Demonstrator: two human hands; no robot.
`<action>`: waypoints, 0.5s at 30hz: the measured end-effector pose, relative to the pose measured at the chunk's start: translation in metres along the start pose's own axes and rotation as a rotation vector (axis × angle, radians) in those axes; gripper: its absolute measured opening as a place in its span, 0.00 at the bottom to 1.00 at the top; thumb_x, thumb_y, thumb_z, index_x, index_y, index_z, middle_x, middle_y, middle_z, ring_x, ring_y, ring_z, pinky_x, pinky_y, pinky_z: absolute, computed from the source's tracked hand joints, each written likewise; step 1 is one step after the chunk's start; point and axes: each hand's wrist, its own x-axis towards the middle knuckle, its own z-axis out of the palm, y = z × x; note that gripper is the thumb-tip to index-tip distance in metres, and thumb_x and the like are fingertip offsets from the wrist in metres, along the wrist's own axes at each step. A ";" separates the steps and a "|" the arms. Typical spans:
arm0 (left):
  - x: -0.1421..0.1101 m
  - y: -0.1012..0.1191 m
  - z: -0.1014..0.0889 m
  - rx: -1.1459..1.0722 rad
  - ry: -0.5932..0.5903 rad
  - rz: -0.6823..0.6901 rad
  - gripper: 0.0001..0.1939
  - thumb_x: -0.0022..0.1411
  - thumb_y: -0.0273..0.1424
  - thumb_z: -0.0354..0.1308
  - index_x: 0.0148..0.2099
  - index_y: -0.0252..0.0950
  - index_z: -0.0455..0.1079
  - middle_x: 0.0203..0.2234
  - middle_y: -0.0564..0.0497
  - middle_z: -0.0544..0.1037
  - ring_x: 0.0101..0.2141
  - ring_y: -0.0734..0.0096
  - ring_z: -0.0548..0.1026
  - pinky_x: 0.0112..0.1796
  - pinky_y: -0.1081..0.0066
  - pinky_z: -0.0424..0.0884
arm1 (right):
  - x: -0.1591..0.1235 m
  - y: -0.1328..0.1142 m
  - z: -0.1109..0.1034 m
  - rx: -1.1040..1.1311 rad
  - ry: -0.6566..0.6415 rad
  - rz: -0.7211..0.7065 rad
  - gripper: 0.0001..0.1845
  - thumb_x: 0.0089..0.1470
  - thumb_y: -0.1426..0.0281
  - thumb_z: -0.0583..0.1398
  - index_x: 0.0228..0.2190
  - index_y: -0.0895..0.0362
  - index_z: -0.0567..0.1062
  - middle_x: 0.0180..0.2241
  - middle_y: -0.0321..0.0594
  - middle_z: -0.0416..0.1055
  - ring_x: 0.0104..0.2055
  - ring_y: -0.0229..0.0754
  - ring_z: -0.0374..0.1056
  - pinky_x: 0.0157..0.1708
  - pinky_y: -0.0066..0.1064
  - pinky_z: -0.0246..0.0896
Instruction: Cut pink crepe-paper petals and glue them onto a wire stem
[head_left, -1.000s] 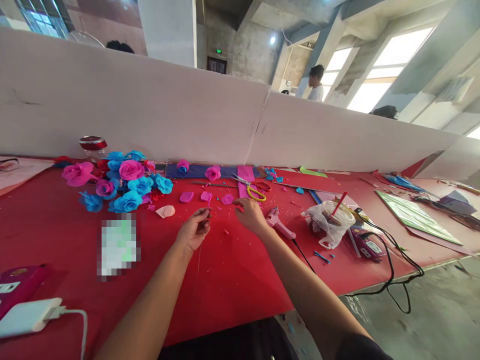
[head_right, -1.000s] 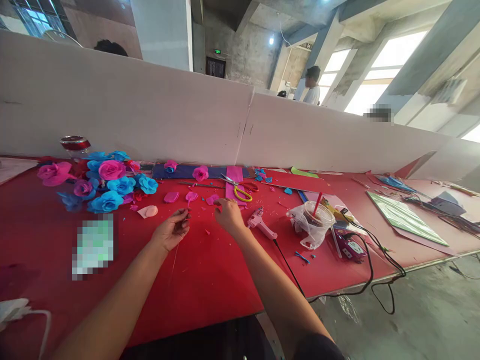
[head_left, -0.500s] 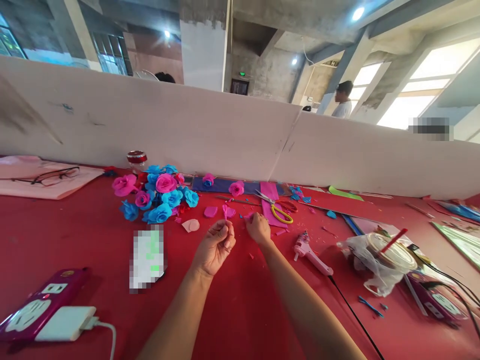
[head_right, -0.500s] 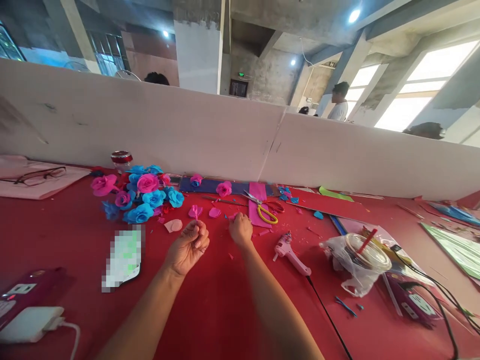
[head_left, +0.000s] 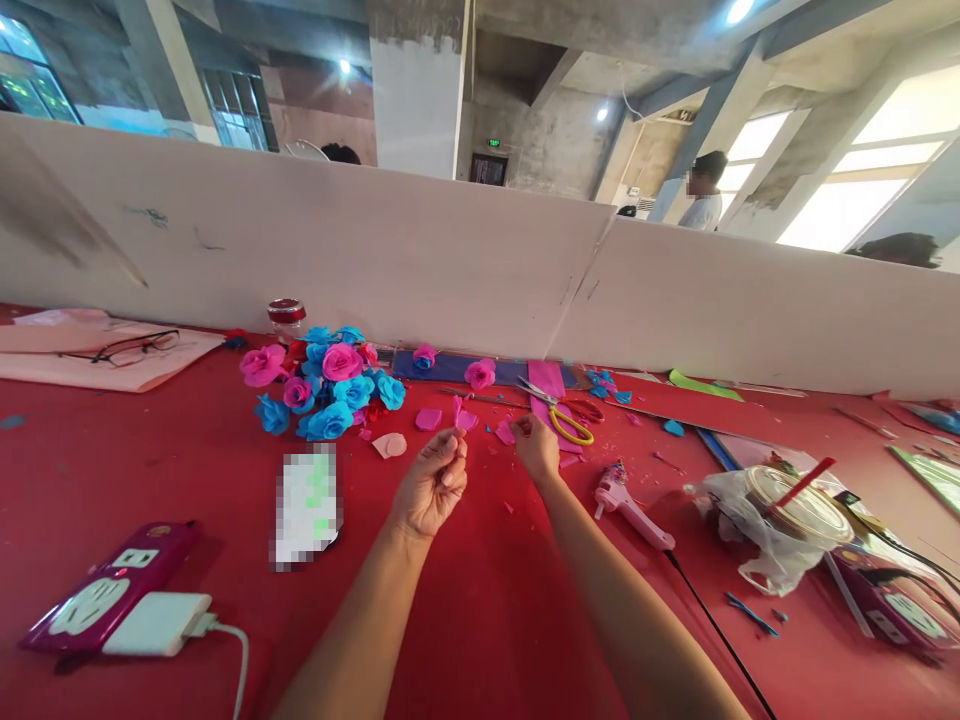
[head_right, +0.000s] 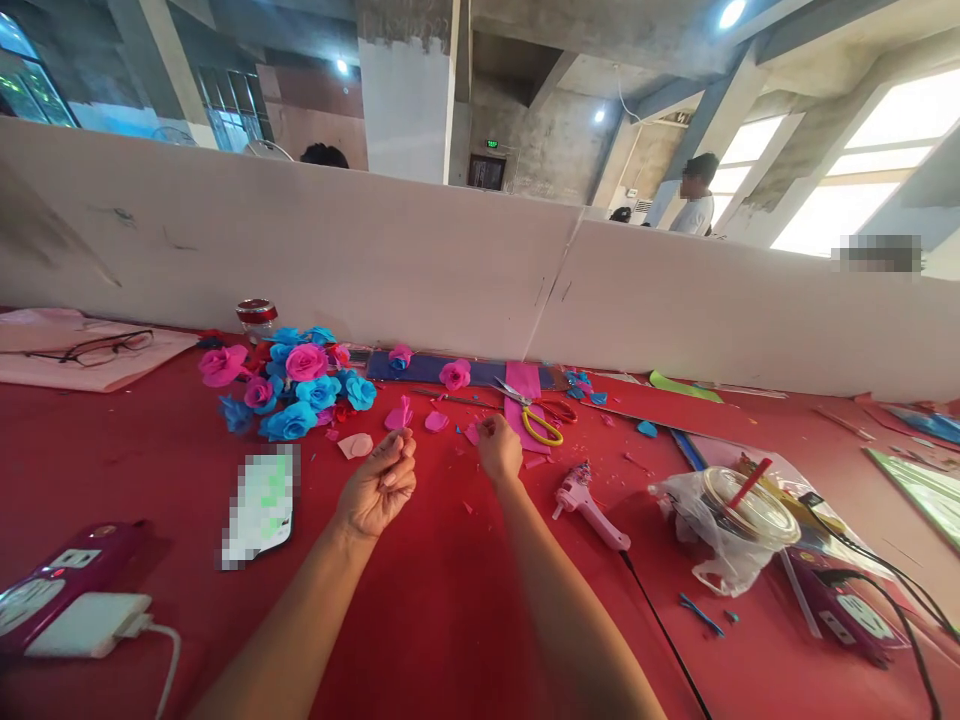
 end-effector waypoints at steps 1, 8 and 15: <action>0.001 0.000 0.000 0.003 0.014 -0.019 0.04 0.54 0.22 0.62 0.34 0.32 0.73 0.22 0.55 0.70 0.15 0.93 0.55 0.15 0.87 0.49 | -0.002 0.001 -0.002 0.036 0.001 -0.010 0.11 0.54 0.64 0.54 0.36 0.54 0.73 0.32 0.40 0.76 0.34 0.42 0.72 0.33 0.30 0.60; 0.006 -0.017 -0.004 0.126 0.044 -0.133 0.04 0.52 0.22 0.62 0.33 0.30 0.72 0.21 0.55 0.71 0.13 0.91 0.58 0.13 0.86 0.50 | -0.043 0.015 -0.020 0.239 -0.112 -0.113 0.05 0.44 0.72 0.59 0.27 0.54 0.75 0.24 0.34 0.73 0.28 0.40 0.68 0.33 0.29 0.59; 0.002 -0.044 0.002 0.358 0.061 -0.235 0.13 0.42 0.27 0.70 0.32 0.30 0.74 0.19 0.54 0.73 0.13 0.87 0.63 0.12 0.85 0.47 | -0.075 0.010 -0.045 0.652 -0.218 -0.146 0.12 0.53 0.63 0.56 0.36 0.56 0.74 0.35 0.38 0.74 0.37 0.40 0.68 0.37 0.29 0.62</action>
